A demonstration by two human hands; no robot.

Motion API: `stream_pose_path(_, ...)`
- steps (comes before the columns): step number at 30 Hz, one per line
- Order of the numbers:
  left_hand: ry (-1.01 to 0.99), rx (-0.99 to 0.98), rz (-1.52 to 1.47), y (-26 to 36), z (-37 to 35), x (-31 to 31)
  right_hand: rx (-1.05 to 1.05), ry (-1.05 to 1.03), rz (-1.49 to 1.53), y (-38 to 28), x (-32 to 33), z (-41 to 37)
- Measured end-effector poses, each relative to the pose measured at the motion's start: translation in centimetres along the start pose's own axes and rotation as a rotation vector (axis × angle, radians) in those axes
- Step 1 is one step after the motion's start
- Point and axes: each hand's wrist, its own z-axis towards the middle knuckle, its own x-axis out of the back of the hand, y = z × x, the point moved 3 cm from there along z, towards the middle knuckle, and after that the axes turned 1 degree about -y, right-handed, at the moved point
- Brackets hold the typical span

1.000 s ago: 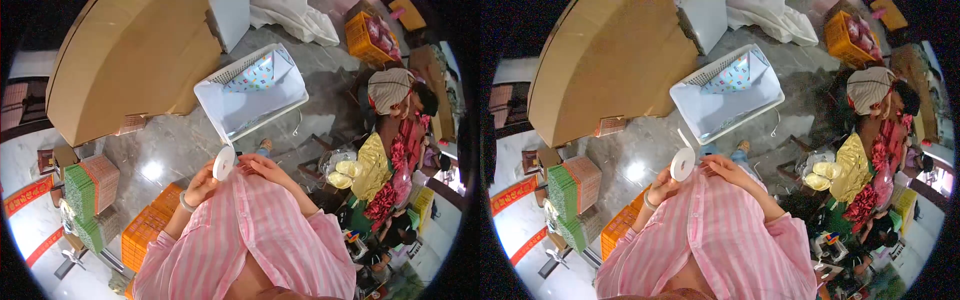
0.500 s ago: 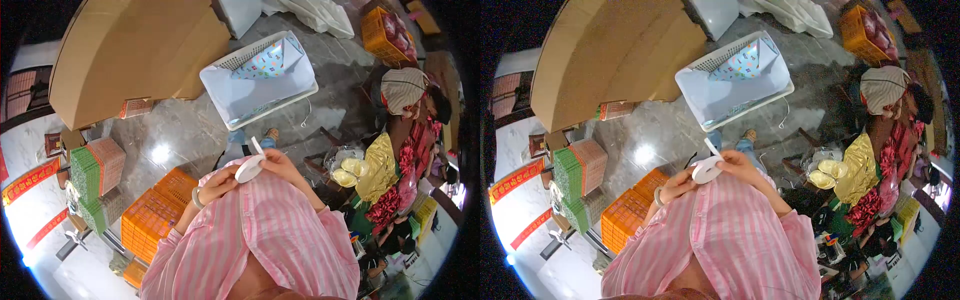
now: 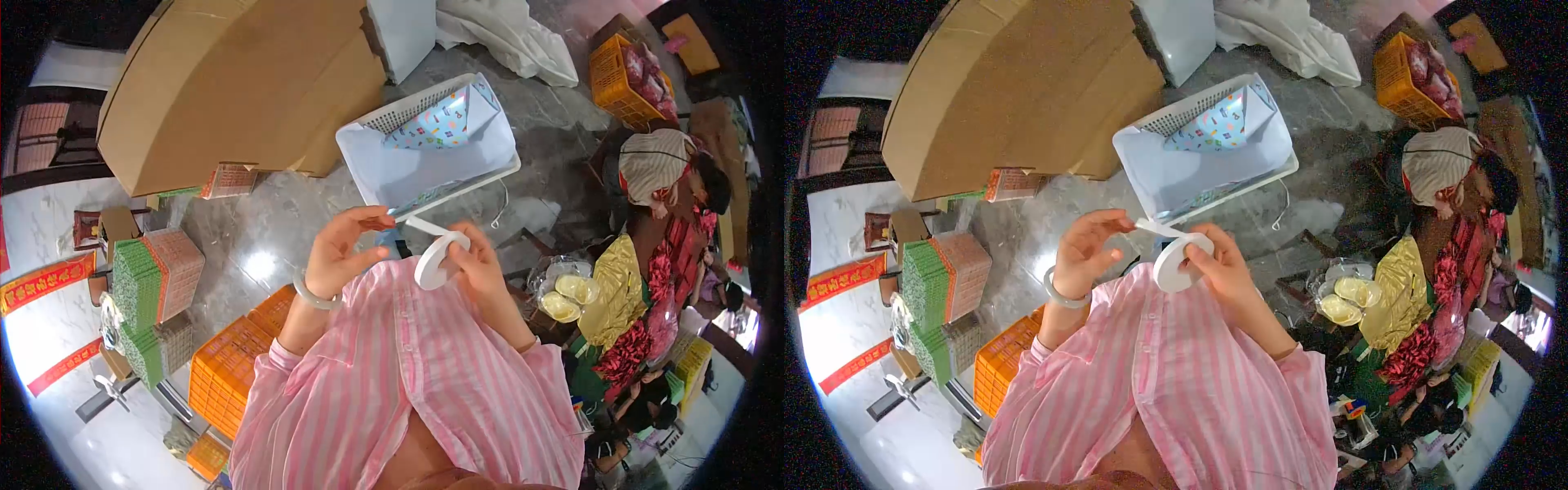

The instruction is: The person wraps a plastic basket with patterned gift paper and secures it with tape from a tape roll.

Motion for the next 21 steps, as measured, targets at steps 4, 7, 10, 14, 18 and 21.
stream_pose_path(4, -0.076, -0.009, 0.022, 0.6, 0.7, -0.1, -0.085, -0.077, 0.040, 0.0, -1.5, -0.7)
stream_pose_path(7, -0.141, -0.047, 0.088, 0.8, 0.8, -0.1, -0.114, -0.166, 0.002, 0.4, -2.2, -0.9)
stream_pose_path(10, -0.222, -0.183, 0.158, 1.6, 0.6, 0.1, -0.134, -0.198, 0.000, 0.6, -2.5, -1.0)
stream_pose_path(14, -0.218, -0.115, 0.186, 3.2, 0.6, 0.0, -0.087, -0.156, -0.072, 0.3, -3.1, -1.6)
stream_pose_path(18, -0.160, 0.075, 0.047, 2.1, -0.6, 0.7, 0.159, -0.171, -0.403, -0.5, -3.4, -1.8)
stream_pose_path(21, -0.186, -0.071, 0.123, 2.6, -0.8, 0.5, 0.310, -0.160, -0.579, -1.0, -3.4, -2.0)
